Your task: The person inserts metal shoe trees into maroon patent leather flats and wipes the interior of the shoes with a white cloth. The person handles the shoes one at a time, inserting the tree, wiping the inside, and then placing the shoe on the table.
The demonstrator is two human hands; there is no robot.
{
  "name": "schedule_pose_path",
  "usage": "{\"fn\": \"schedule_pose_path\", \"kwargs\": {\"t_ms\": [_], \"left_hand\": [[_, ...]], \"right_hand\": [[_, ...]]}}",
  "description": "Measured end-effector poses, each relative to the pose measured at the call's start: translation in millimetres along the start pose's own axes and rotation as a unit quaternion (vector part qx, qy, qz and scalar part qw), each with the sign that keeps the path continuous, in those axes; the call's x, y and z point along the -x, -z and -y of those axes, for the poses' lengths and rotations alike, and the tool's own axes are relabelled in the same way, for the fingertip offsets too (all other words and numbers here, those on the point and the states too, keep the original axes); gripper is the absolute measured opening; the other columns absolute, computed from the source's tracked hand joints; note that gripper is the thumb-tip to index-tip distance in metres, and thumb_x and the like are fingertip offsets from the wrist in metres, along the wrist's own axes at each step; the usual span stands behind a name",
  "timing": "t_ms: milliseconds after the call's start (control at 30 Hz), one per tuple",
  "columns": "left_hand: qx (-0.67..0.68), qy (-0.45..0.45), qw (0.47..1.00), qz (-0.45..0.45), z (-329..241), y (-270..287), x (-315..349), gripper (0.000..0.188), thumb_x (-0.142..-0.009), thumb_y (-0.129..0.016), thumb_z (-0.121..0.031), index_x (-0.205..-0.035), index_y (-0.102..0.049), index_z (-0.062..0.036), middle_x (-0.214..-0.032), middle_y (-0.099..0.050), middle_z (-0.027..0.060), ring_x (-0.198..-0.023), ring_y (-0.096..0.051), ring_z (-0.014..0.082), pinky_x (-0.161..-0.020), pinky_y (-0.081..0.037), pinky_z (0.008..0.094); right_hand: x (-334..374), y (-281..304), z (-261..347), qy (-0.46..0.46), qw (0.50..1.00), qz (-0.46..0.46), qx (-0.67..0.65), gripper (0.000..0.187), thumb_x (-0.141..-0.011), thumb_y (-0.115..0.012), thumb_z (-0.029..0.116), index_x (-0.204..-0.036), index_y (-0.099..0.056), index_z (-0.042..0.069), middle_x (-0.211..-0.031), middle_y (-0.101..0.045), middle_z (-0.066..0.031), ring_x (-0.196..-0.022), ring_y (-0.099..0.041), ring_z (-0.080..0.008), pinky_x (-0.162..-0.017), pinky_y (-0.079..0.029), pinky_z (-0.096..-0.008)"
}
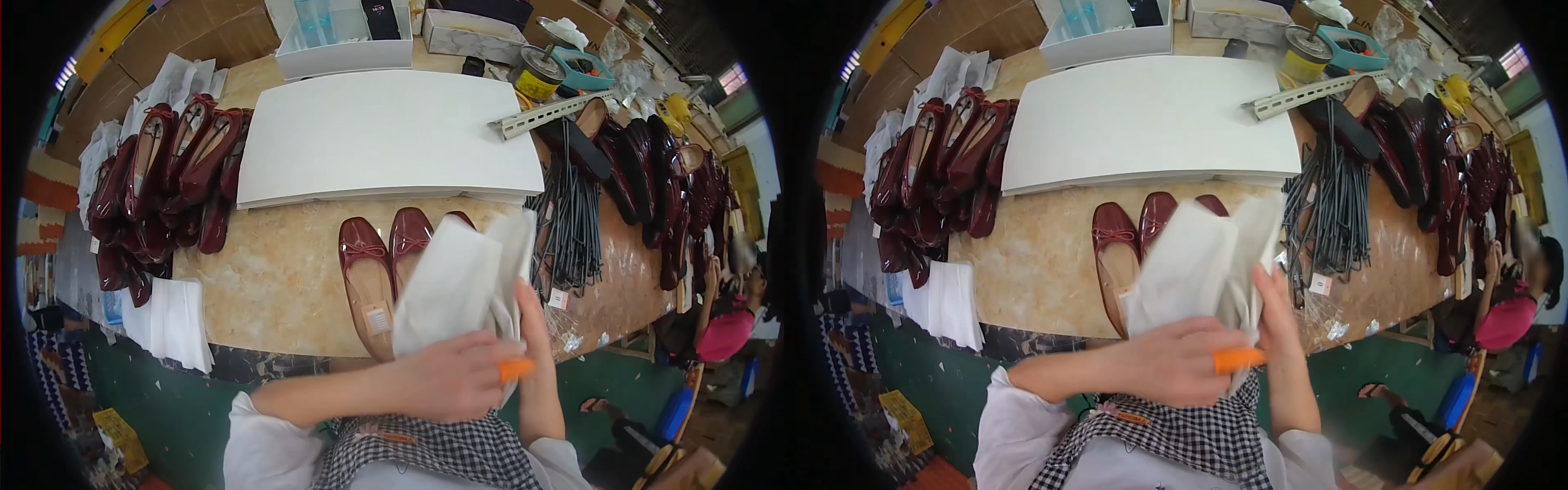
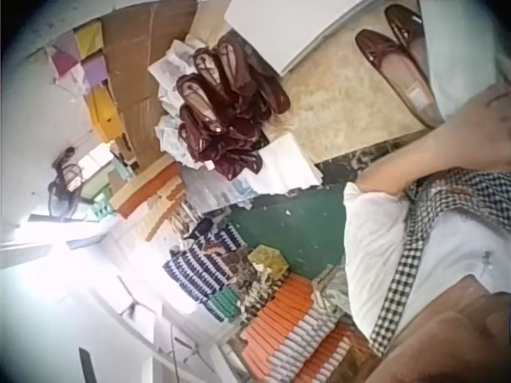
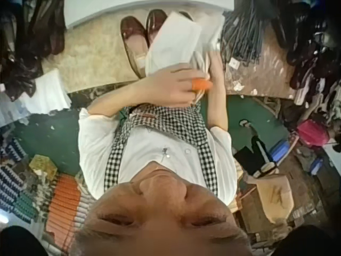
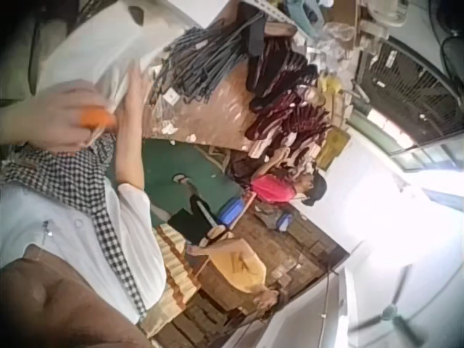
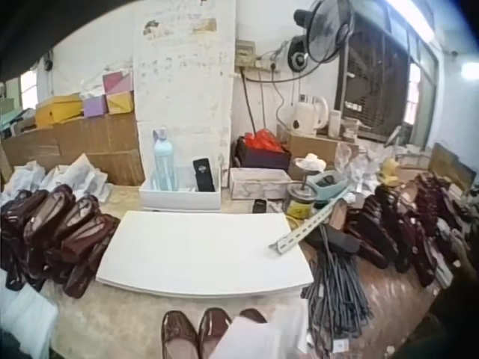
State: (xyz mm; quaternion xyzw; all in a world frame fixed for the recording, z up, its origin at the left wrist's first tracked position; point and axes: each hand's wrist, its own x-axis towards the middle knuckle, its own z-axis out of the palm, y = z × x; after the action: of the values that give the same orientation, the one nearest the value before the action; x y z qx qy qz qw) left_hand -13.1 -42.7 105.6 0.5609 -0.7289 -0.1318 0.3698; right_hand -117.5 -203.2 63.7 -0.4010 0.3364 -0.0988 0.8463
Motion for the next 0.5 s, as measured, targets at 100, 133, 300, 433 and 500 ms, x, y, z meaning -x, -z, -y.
{"fn": "schedule_pose_path", "kwargs": {"t_ms": [100,133,300,433,500], "left_hand": [[-0.038,0.058,0.964,-0.256,11.0,26.1,8.8,0.017,-0.069,-0.073,-0.02,-0.08,-0.068,-0.0076,-0.123,-0.059,0.0178,-0.114,-0.054,0.0366,-0.1,-0.037,0.0531],[0.0,0.045,0.961,-0.274,22.7,7.9,21.8,0.018,-0.071,-0.074,-0.022,-0.078,-0.068,-0.007,-0.12,-0.059,0.0187,-0.115,-0.054,0.035,-0.1,-0.039,0.0485],[0.084,0.353,0.833,-0.418,34.1,-9.9,54.1,0.041,-0.08,-0.063,-0.014,-0.118,-0.056,-0.003,-0.122,-0.056,0.0167,-0.11,-0.056,0.0271,-0.097,-0.042,0.0369],[0.468,0.356,0.647,-0.485,39.8,-30.5,45.7,0.052,-0.092,-0.047,-0.016,-0.142,-0.037,-0.0025,-0.124,-0.056,0.0124,-0.108,-0.056,0.0202,-0.095,-0.043,0.0327],[0.164,0.408,0.831,-0.341,50.7,-41.8,65.2,0.043,-0.094,-0.047,-0.02,-0.133,-0.05,-0.0032,-0.119,-0.06,0.0155,-0.106,-0.058,0.023,-0.094,-0.046,0.0346]], "right_hand": [[12.6,-11.1,-25.3,-0.116,0.969,0.142,-0.166,0.05,-0.096,-0.053,0.016,-0.141,-0.037,0.001,-0.13,-0.055,-0.0114,-0.119,-0.055,-0.0216,-0.104,-0.043,-0.0342],[10.9,-15.4,-28.1,-0.108,0.967,0.194,-0.127,0.051,-0.095,-0.055,0.015,-0.141,-0.038,0.002,-0.13,-0.055,-0.011,-0.119,-0.054,-0.0215,-0.105,-0.042,-0.0342],[-9.6,-37.5,-9.8,0.253,0.851,0.196,0.416,0.07,-0.079,-0.071,0.008,-0.141,-0.038,0.004,-0.143,-0.043,-0.0164,-0.131,-0.044,-0.0281,-0.109,-0.036,-0.0393],[-16.6,-63.1,-24.0,0.326,0.739,0.22,0.548,0.069,-0.074,-0.075,0.01,-0.135,-0.045,0.004,-0.14,-0.047,-0.0196,-0.127,-0.048,-0.033,-0.106,-0.038,-0.0409],[-43.2,-46.9,-15.2,0.142,0.874,0.132,0.445,0.057,-0.073,-0.075,0.008,-0.126,-0.053,0.005,-0.129,-0.053,-0.0172,-0.118,-0.054,-0.0314,-0.1,-0.042,-0.0402]]}}
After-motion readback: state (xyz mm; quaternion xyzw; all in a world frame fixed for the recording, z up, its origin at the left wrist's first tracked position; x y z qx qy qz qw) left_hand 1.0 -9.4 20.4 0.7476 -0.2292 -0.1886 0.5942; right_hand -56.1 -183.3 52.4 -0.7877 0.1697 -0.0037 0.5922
